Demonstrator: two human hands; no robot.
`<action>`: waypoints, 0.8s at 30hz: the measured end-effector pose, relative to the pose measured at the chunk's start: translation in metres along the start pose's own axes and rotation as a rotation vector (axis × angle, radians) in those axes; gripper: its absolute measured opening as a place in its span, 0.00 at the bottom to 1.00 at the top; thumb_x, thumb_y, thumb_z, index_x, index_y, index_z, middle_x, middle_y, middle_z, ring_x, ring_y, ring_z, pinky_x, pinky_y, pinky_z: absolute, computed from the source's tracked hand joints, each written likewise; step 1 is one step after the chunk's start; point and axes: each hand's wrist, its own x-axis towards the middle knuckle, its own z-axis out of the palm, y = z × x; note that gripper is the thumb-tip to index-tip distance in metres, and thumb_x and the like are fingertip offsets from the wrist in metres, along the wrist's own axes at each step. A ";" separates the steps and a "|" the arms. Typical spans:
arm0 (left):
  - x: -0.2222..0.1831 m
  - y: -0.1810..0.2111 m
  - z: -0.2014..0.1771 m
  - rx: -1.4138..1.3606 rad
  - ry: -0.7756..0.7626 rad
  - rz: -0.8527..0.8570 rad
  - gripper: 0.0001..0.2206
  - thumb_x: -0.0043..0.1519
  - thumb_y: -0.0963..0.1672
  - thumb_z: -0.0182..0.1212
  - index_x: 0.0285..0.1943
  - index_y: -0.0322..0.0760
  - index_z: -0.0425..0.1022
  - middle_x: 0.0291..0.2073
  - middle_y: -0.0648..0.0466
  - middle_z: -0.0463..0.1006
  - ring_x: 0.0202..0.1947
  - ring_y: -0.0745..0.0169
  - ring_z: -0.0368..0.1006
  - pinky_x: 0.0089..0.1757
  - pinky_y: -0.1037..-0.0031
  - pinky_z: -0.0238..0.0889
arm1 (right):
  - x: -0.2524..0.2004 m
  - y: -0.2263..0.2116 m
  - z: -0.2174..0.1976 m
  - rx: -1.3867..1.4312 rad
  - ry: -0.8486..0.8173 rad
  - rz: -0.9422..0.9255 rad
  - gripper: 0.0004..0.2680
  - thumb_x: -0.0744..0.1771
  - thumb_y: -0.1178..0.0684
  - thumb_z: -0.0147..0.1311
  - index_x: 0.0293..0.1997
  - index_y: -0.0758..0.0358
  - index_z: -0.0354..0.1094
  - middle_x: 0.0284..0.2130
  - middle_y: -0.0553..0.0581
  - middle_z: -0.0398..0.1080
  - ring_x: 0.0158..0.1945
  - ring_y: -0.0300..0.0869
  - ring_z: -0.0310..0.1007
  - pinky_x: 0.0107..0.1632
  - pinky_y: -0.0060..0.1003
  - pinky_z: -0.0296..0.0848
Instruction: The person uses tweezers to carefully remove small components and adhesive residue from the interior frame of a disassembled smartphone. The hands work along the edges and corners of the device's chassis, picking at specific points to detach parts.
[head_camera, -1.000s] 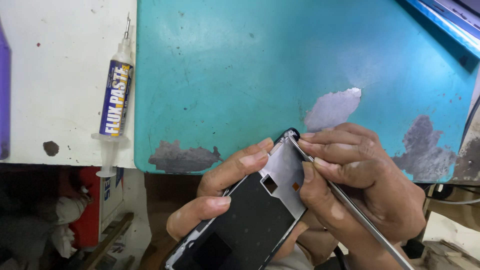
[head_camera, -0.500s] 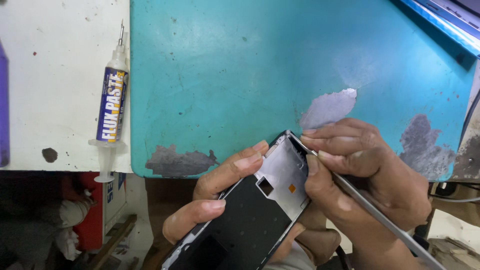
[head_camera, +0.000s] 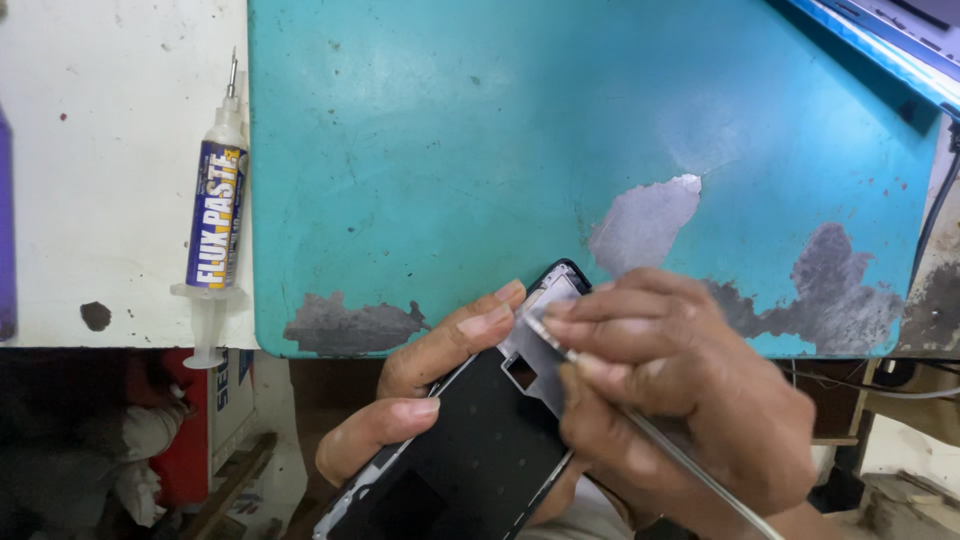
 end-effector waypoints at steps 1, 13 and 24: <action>0.002 -0.002 0.003 0.010 0.017 0.022 0.34 0.60 0.41 0.77 0.65 0.47 0.52 0.66 0.33 0.67 0.68 0.38 0.70 0.68 0.52 0.68 | 0.000 0.002 -0.001 0.006 0.035 0.064 0.09 0.65 0.64 0.63 0.35 0.65 0.62 0.40 0.64 0.77 0.50 0.50 0.82 0.60 0.48 0.77; 0.001 -0.006 0.020 0.222 0.123 0.076 0.36 0.59 0.44 0.77 0.64 0.42 0.46 0.63 0.37 0.68 0.63 0.43 0.76 0.62 0.60 0.76 | -0.019 -0.002 -0.014 -0.281 0.082 0.164 0.09 0.62 0.64 0.64 0.32 0.65 0.62 0.36 0.62 0.76 0.48 0.50 0.82 0.60 0.52 0.74; -0.005 -0.001 0.031 0.188 0.191 0.026 0.38 0.58 0.42 0.79 0.66 0.44 0.48 0.62 0.36 0.68 0.63 0.42 0.76 0.60 0.62 0.77 | -0.017 0.005 -0.008 -0.273 0.101 0.094 0.09 0.64 0.63 0.65 0.33 0.66 0.64 0.37 0.63 0.77 0.48 0.48 0.81 0.59 0.49 0.74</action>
